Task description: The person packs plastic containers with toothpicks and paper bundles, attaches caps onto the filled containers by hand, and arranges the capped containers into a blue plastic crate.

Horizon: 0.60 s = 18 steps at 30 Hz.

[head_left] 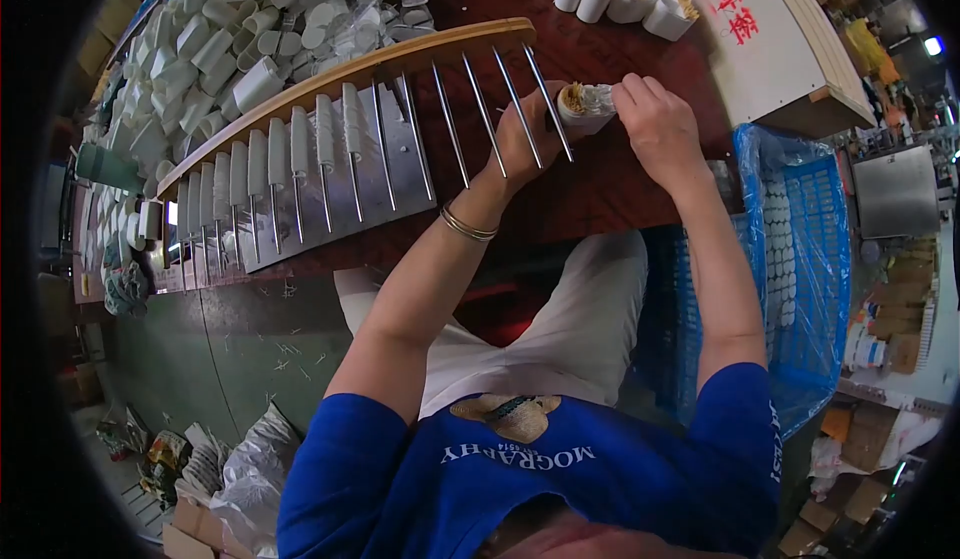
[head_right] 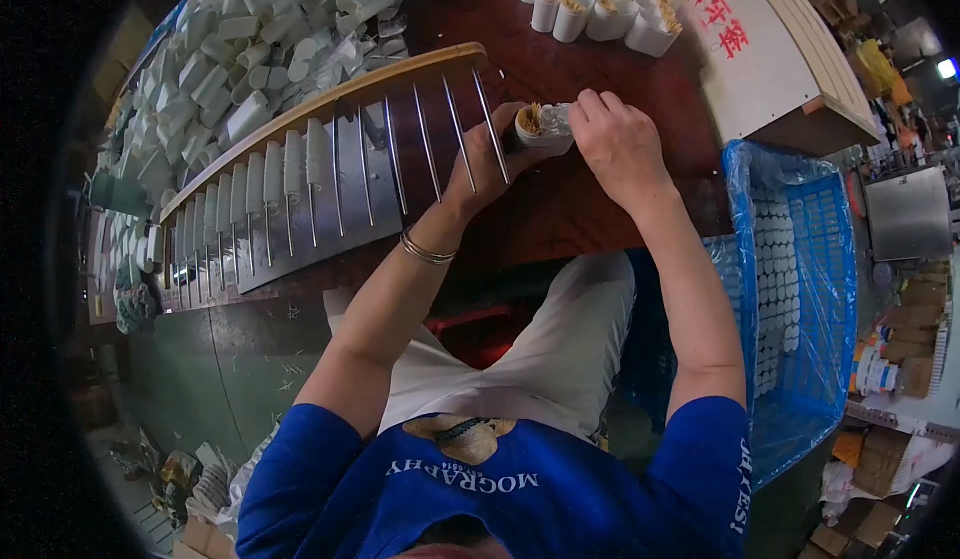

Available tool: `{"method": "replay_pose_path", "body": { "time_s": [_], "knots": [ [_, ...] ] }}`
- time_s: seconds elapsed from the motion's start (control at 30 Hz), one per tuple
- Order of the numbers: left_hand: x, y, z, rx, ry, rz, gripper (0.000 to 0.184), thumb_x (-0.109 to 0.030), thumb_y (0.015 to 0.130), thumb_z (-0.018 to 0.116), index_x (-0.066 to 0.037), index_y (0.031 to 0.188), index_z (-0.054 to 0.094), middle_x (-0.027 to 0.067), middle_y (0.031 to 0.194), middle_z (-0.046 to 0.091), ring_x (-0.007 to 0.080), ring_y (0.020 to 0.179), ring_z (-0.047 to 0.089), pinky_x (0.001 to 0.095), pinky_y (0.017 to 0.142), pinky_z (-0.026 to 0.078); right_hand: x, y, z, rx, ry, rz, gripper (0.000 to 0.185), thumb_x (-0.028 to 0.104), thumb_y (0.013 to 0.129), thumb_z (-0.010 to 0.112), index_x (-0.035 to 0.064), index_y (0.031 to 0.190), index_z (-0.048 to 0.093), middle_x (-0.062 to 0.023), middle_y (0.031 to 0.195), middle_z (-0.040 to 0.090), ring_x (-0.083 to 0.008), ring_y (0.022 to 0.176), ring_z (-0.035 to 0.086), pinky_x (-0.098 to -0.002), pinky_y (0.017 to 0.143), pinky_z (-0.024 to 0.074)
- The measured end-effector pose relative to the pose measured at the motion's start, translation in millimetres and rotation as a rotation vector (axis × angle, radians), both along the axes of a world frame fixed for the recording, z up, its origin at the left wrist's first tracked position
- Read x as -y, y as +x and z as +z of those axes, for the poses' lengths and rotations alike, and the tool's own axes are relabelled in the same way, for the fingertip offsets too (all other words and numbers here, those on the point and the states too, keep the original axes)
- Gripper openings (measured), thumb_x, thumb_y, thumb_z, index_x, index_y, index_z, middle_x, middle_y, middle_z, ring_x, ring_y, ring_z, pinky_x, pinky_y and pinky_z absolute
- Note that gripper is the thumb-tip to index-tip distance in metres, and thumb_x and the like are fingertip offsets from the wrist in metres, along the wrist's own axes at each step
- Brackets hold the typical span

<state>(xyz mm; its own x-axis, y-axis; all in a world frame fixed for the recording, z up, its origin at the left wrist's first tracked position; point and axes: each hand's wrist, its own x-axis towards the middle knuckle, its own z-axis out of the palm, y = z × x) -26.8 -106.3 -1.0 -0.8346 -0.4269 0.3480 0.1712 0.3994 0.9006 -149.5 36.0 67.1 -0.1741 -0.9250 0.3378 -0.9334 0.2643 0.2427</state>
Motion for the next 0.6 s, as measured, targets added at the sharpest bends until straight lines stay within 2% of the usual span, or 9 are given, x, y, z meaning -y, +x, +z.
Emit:
{"method": "replay_pose_path", "body": {
  "time_s": [0.13,0.2,0.27,0.33,0.37,0.4,0.47,0.53,0.6],
  "knots": [
    [-0.1,1.9,5.6,0.031,0.022,-0.009,0.049,-0.006,0.077,0.077,0.0,0.121,0.056,0.0148,0.108,0.068,0.0268,0.1,0.067,0.0353,0.087,0.052,-9.2,2.1,-2.8,0.251,-0.138,-0.026,0.022,0.013,0.092,0.053,0.0025,0.11,0.061,-0.011,0.103,0.06,-0.0297,0.099,0.06,-0.04,0.083,0.0521],
    [0.2,1.5,4.8,0.002,0.005,0.002,0.049,-0.009,0.078,0.077,0.0,0.121,0.055,0.0153,0.109,0.067,0.0277,0.101,0.067,0.0356,0.087,0.052,-2.8,1.5,-7.7,0.416,-0.398,-0.021,0.034,0.022,0.099,0.049,0.0004,0.125,0.056,-0.0169,0.119,0.058,-0.0347,0.111,0.057,-0.0421,0.092,0.0486],
    [0.7,-1.5,-3.1,-0.086,0.056,-0.037,0.048,-0.011,0.079,0.077,0.0,0.12,0.055,0.0154,0.105,0.068,0.0257,0.098,0.068,0.035,0.085,0.053,10.9,2.7,-17.4,0.465,-0.428,0.112,0.043,0.029,0.102,0.044,-0.0015,0.131,0.051,-0.0197,0.131,0.053,-0.0375,0.118,0.054,-0.043,0.098,0.0447],
    [1.2,-1.6,-3.6,-0.067,0.01,-0.005,0.047,-0.011,0.079,0.077,0.0,0.12,0.056,0.0156,0.101,0.069,0.0243,0.095,0.069,0.0345,0.083,0.054,22.8,2.1,-37.4,0.463,-0.437,0.14,0.039,0.025,0.102,0.043,-0.0028,0.127,0.054,-0.0203,0.127,0.056,-0.0374,0.116,0.055,-0.0418,0.097,0.046],
    [3.7,-7.5,-17.0,-0.078,-0.107,0.051,0.046,-0.012,0.079,0.078,0.0,0.118,0.057,0.016,0.098,0.07,0.0239,0.092,0.069,0.0344,0.081,0.054,26.1,1.8,-48.4,0.585,-0.459,0.132,0.038,0.024,0.103,0.042,-0.0036,0.124,0.055,-0.0208,0.124,0.057,-0.038,0.114,0.056,-0.0417,0.096,0.0465],
    [4.5,-9.3,-21.8,-0.095,-0.116,0.059,0.046,-0.012,0.078,0.078,0.0,0.117,0.057,0.0162,0.098,0.07,0.0237,0.091,0.069,0.0345,0.08,0.054,29.1,3.5,-53.2,0.71,-0.474,0.125,0.037,0.023,0.103,0.041,-0.0045,0.122,0.056,-0.0214,0.122,0.059,-0.0386,0.112,0.057,-0.0416,0.095,0.047],
    [4.4,-8.3,-16.9,-0.085,-0.009,0.036,0.047,-0.021,0.079,0.078,0.001,0.116,0.057,0.0188,0.098,0.069,0.0286,0.09,0.07,0.0373,0.077,0.055,30.4,7.9,-49.3,0.723,-0.465,0.121,0.035,0.021,0.103,0.041,-0.0052,0.119,0.058,-0.0218,0.118,0.061,-0.0382,0.11,0.059,-0.0405,0.094,0.0476],
    [4.2,-6.8,-11.8,-0.032,-0.108,0.074,0.047,-0.024,0.08,0.078,0.001,0.115,0.057,0.0199,0.098,0.069,0.0324,0.091,0.069,0.0389,0.076,0.055,27.9,3.3,-44.5,0.905,-0.432,0.139,0.038,0.025,0.104,0.04,-0.0054,0.117,0.059,-0.0217,0.117,0.061,-0.0362,0.11,0.059,-0.039,0.094,0.0473],
    [1.9,-1.9,-4.8,-0.045,-0.066,0.061,0.048,-0.019,0.077,0.079,0.001,0.115,0.057,0.0193,0.097,0.069,0.0324,0.09,0.069,0.0384,0.075,0.055,24.7,2.4,-37.7,0.969,-0.379,0.145,0.047,0.035,0.105,0.038,-0.0038,0.124,0.056,-0.0201,0.12,0.06,-0.0329,0.111,0.059,-0.0367,0.096,0.0454]
  ]
}}
